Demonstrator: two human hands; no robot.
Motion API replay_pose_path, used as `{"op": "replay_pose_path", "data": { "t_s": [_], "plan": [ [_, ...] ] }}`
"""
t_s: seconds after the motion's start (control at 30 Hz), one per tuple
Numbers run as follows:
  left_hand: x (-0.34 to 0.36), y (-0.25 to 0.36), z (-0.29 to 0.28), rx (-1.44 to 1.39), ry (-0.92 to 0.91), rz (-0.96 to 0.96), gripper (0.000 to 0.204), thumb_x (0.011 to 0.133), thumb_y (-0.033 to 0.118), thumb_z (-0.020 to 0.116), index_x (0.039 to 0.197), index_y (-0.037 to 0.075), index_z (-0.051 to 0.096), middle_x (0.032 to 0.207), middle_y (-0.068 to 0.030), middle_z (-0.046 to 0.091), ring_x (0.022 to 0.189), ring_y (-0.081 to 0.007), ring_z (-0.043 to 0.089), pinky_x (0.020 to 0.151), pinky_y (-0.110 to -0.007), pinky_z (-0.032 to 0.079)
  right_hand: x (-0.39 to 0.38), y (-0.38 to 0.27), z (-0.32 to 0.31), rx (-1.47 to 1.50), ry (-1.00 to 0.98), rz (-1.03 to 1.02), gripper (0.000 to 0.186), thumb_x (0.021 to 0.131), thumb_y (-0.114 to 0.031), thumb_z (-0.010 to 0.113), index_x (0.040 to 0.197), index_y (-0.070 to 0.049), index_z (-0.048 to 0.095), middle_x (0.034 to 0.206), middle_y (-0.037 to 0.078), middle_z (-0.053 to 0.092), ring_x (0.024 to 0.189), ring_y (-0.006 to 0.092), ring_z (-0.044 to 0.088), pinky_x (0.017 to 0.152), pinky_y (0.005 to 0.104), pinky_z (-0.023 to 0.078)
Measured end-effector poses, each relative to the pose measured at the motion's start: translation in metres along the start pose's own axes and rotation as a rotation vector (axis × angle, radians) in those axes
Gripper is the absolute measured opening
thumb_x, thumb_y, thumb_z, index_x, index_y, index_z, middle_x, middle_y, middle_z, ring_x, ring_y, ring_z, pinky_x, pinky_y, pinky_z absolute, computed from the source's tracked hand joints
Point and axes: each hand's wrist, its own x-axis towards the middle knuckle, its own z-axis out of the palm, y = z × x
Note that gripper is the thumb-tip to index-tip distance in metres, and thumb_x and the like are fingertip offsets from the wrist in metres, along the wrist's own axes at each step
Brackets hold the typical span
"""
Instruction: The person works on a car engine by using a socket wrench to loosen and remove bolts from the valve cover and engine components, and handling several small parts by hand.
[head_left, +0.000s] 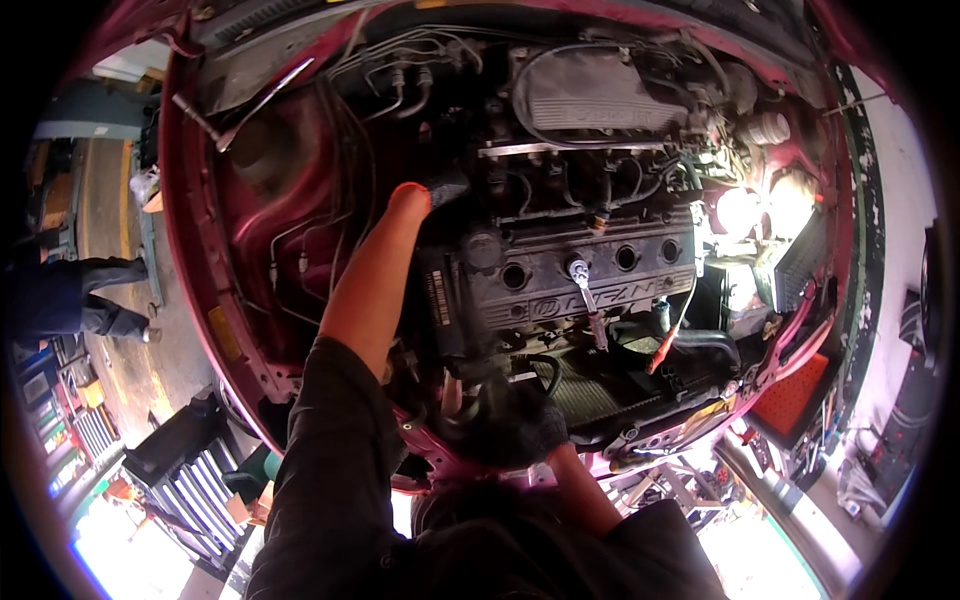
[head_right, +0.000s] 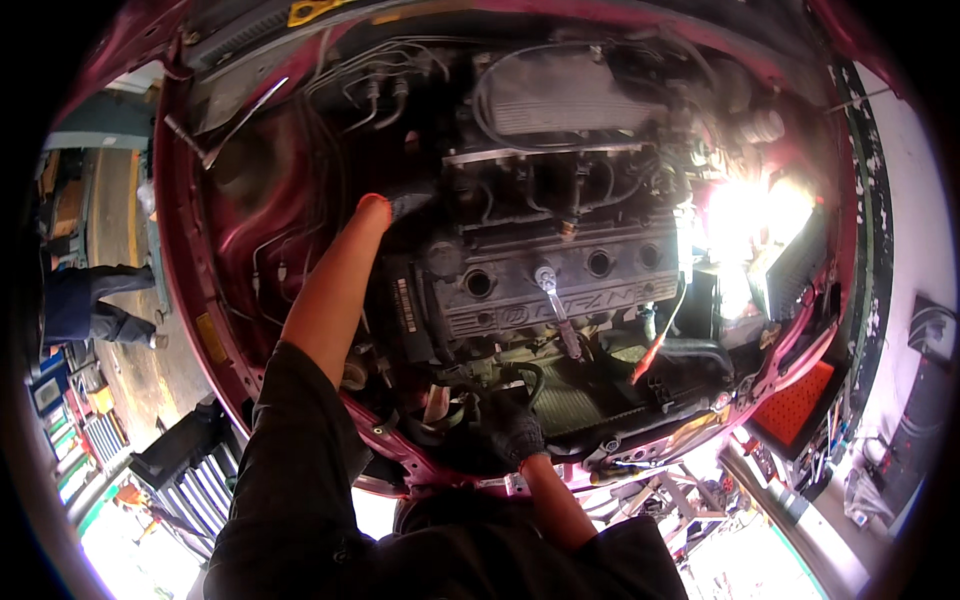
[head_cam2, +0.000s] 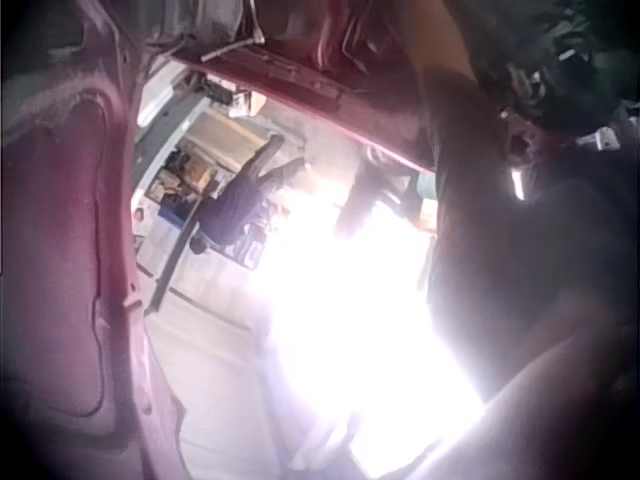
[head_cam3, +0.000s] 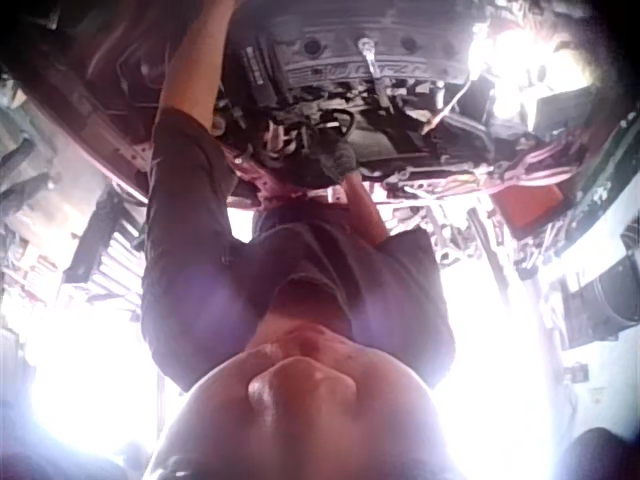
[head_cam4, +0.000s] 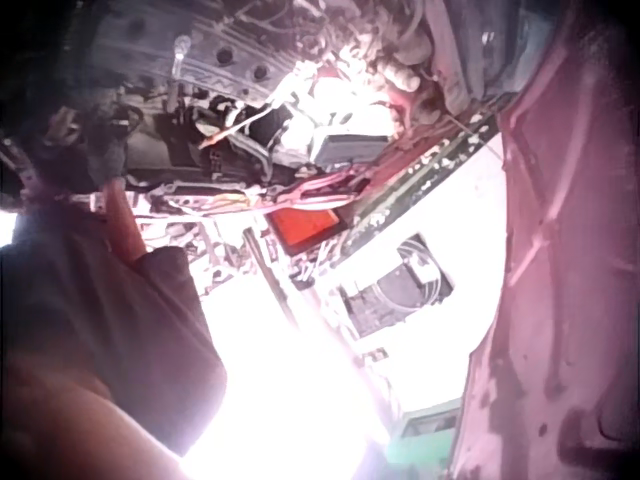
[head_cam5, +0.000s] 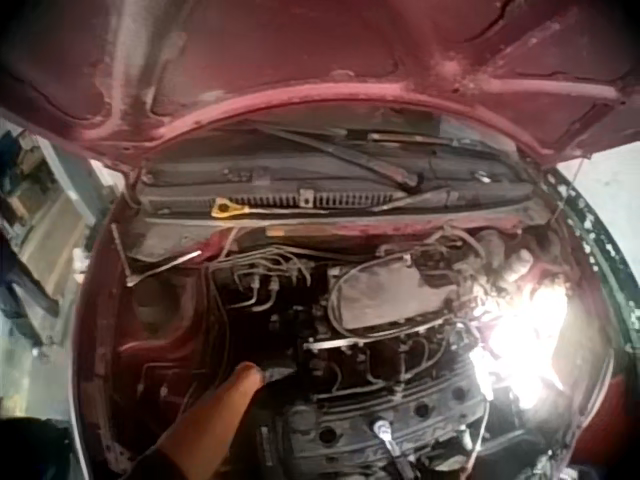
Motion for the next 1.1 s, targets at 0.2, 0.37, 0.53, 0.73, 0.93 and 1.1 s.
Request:
{"op": "replay_pose_path", "data": {
  "t_s": [0.2, 0.37, 0.53, 0.73, 0.93, 1.1],
  "plan": [
    [0.003, 0.045, -0.047, -0.125, -0.362, -0.303, 0.041, 0.084, 0.01, 0.052, 0.124, 0.0, 0.048, 0.117, -0.0179, 0.056, 0.111, -0.0289, 0.053, 0.092, -0.032, 0.043, 0.024, -0.053, -0.004, -0.644, -0.003, -0.469, 0.022, 0.088, -0.019, 0.054, 0.109, -0.012, 0.057, 0.087, 0.015, 0.061, 0.078, 0.0344, 0.061, 0.067, 0.0431, 0.05],
    [0.003, 0.044, -0.045, -0.214, -0.372, -0.247, 0.044, 0.08, 0.007, 0.055, 0.124, 0.0, 0.049, 0.114, -0.0178, 0.057, 0.109, -0.024, 0.053, 0.091, -0.032, 0.042, -0.011, -0.08, -0.023, -0.89, 0.057, -0.07, 0.033, 0.085, -0.026, 0.056, 0.115, -0.011, 0.058, 0.099, 0.016, 0.063, 0.091, 0.0345, 0.061, 0.077, 0.0414, 0.049],
    [-0.001, -0.028, -0.001, -0.198, -0.604, -0.177, 0.041, 0.082, 0.01, 0.054, 0.122, 0.003, 0.053, 0.104, -0.0123, 0.062, 0.105, -0.0201, 0.054, 0.09, -0.033, 0.042, 0.008, -0.092, -0.019, -1.008, -0.187, 0.107, 0.034, 0.083, -0.031, 0.055, 0.11, -0.01, 0.06, 0.097, 0.016, 0.065, 0.087, 0.0349, 0.063, 0.074, 0.0444, 0.05],
    [0.0, 0.0, -0.02, -0.044, -0.623, -0.343, 0.035, 0.084, 0.015, 0.053, 0.117, 0.005, 0.058, 0.101, -0.0119, 0.064, 0.104, -0.0216, 0.056, 0.09, -0.031, 0.041, 0.037, -0.053, -0.017, -1.04, -0.203, -0.134, 0.023, 0.084, -0.029, 0.053, 0.093, -0.01, 0.063, 0.081, 0.015, 0.065, 0.078, 0.0359, 0.063, 0.067, 0.047, 0.049],
    [0.002, -0.015, 0.0, 0.0, -0.622, -0.327, 0.039, 0.084, 0.017, 0.053, 0.12, 0.004, 0.054, 0.107, -0.0125, 0.062, 0.108, -0.0237, 0.054, 0.091, -0.032, 0.041, -0.004, -0.077, -0.032, -0.817, -0.077, -0.158, 0.025, 0.085, -0.033, 0.056, 0.099, -0.013, 0.063, 0.09, 0.013, 0.065, 0.08, 0.0333, 0.063, 0.071, 0.0449, 0.049],
    [0.012, -0.031, 0.02, 0.054, -0.669, -0.283, 0.042, 0.084, 0.019, 0.053, 0.123, 0.003, 0.051, 0.112, -0.013, 0.06, 0.112, -0.0255, 0.052, 0.092, -0.033, 0.041, 0.006, -0.042, -0.022, -0.964, -0.15, -0.171, 0.025, 0.086, -0.032, 0.055, 0.1, -0.013, 0.063, 0.096, 0.011, 0.064, 0.085, 0.0311, 0.062, 0.073, 0.0444, 0.049]
  ]
}}
